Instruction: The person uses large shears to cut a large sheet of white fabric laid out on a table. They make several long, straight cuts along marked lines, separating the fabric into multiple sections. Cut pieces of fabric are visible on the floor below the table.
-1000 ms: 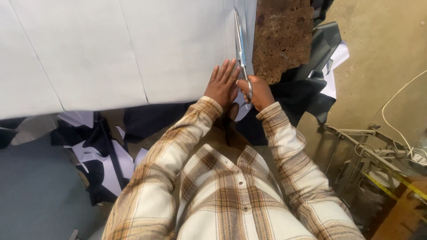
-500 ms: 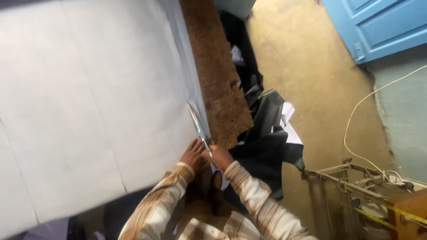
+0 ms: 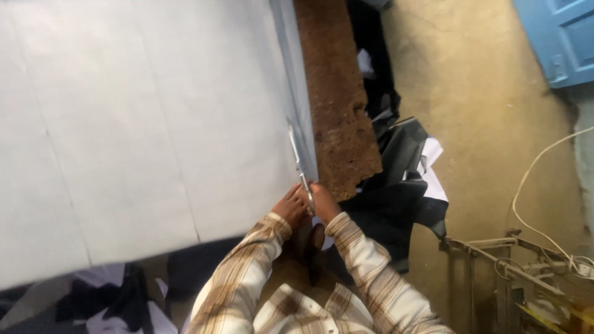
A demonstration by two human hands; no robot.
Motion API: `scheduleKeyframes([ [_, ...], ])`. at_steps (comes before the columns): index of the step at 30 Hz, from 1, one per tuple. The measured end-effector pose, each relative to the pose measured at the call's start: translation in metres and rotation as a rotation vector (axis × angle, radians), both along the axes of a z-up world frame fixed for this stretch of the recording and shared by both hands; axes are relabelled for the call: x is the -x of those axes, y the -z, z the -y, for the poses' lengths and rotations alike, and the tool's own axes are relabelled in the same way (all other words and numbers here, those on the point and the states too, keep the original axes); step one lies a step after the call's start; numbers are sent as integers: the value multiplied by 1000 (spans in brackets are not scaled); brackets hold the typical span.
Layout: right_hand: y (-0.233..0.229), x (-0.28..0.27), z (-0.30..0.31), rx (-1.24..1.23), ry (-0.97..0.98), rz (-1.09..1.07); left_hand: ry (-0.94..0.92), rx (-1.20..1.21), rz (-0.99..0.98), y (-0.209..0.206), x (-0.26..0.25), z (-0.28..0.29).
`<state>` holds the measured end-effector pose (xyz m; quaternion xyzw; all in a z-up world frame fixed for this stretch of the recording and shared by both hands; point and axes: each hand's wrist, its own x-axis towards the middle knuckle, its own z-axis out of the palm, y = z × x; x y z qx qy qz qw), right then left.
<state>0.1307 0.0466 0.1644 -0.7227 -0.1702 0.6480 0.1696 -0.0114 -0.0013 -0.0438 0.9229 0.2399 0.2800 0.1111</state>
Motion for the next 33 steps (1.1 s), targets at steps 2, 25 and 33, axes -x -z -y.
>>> scheduleKeyframes([
  [2,-4,-3,4,-238,-385,185,-25,-62,65,-37,-6,-7],
  [25,43,-6,18,-229,-249,171,-21,43,66,-59,0,-5],
  [33,107,-26,-16,-335,-413,212,-57,-21,-111,-49,-6,-5],
])
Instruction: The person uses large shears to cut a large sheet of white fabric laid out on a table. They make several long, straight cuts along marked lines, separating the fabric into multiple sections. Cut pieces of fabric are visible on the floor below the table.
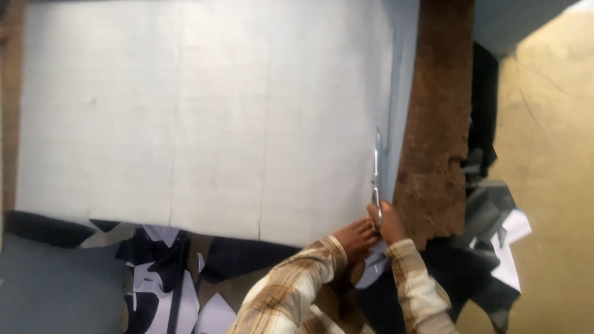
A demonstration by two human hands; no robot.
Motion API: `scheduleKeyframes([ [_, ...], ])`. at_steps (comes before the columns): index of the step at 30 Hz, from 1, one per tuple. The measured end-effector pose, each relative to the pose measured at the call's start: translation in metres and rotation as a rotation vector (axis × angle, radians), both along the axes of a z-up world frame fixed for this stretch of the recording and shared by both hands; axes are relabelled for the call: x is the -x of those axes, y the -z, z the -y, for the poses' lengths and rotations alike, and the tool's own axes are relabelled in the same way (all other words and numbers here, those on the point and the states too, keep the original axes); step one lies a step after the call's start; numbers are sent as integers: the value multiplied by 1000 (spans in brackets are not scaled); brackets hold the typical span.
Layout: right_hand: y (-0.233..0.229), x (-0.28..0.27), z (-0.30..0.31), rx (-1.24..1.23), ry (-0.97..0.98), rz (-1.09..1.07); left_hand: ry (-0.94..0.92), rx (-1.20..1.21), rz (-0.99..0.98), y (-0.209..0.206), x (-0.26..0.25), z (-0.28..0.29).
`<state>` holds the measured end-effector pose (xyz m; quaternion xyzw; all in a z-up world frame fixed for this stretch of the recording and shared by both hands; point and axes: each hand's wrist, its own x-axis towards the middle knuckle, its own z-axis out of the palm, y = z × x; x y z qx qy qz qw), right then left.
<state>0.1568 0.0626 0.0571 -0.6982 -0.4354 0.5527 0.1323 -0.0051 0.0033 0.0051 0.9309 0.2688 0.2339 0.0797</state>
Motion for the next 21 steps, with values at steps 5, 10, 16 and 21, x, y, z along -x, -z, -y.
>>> scheduleKeyframes([
  [5,-28,9,-9,20,124,1,59,153,-134,6,1,6],
  [10,-16,3,-17,7,9,107,45,152,-79,-3,2,1],
  [16,-48,16,-30,126,158,41,35,167,20,-7,0,0],
  [21,-61,20,-52,152,261,-87,55,211,56,-14,1,-2],
])
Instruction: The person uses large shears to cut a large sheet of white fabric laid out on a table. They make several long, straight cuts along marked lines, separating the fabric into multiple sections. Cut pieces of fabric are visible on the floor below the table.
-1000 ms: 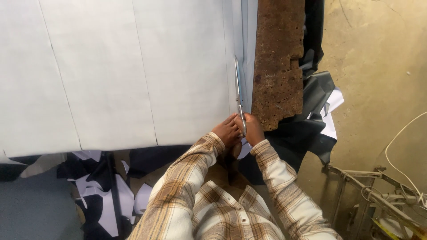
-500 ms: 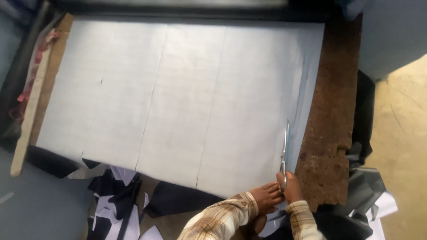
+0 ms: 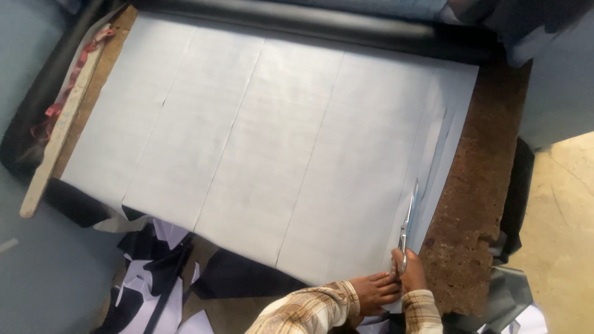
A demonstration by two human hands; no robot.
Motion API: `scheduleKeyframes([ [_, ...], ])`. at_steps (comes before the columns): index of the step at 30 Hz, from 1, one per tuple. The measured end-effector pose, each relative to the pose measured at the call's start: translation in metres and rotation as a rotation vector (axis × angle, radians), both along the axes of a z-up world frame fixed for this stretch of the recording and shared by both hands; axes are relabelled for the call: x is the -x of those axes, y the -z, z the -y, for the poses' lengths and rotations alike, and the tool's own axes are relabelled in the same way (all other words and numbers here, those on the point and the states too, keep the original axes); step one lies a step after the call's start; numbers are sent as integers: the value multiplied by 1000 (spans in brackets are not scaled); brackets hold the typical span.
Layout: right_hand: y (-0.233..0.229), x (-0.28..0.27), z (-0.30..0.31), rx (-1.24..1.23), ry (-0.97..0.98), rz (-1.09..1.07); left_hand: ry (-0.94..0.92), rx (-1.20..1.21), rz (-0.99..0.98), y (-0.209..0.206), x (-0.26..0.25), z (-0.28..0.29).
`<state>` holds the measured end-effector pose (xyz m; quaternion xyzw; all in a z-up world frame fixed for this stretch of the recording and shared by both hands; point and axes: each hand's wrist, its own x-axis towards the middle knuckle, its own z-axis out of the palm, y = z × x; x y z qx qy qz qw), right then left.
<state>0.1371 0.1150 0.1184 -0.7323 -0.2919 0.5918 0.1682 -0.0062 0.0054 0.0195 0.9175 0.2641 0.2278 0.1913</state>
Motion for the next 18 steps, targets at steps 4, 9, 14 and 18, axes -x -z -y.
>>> scheduleKeyframes([
  [4,41,-2,-11,-118,-189,155,19,-13,-64,15,8,-9],
  [9,73,-15,10,-49,96,82,-37,-89,37,50,-14,18],
  [14,52,-1,3,3,-27,133,-62,-138,99,9,-4,4],
  [18,34,5,3,-22,13,79,-77,-130,72,14,-4,11],
])
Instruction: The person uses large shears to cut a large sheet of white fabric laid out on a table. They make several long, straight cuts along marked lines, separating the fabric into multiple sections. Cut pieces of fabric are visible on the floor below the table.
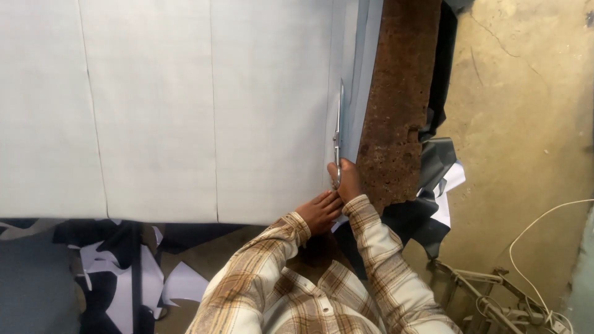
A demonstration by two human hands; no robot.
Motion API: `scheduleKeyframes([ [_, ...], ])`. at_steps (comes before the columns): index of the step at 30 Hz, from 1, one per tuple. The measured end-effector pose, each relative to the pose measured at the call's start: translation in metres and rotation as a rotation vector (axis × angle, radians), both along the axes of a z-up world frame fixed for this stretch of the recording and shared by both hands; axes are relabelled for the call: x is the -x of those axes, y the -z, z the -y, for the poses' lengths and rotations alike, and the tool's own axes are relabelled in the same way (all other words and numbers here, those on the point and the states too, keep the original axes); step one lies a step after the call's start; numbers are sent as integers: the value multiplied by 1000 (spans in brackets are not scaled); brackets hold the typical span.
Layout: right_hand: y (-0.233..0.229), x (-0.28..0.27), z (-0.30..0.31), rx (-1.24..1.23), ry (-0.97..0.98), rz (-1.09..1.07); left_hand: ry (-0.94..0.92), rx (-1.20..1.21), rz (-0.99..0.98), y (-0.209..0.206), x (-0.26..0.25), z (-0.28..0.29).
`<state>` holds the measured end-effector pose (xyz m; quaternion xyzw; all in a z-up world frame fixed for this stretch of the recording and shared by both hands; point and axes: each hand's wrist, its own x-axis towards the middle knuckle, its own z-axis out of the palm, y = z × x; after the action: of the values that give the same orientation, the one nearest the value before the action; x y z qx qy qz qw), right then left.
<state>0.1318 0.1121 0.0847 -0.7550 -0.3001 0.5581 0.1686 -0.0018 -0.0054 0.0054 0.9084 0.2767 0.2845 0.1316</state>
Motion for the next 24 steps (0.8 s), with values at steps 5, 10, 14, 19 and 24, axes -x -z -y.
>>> scheduleKeyframes([
  [5,-1,3,-4,-25,21,-30,23,29,-22,-4,3,-3],
  [10,-17,4,-32,-38,40,-96,9,35,-55,-5,1,4],
  [14,-11,2,-60,-101,82,-179,14,34,-81,-17,5,-4],
  [19,-12,4,-62,-80,99,-159,7,29,-128,-8,3,0],
  [24,-23,8,-67,-86,89,-87,4,30,-133,-11,4,-3],
])
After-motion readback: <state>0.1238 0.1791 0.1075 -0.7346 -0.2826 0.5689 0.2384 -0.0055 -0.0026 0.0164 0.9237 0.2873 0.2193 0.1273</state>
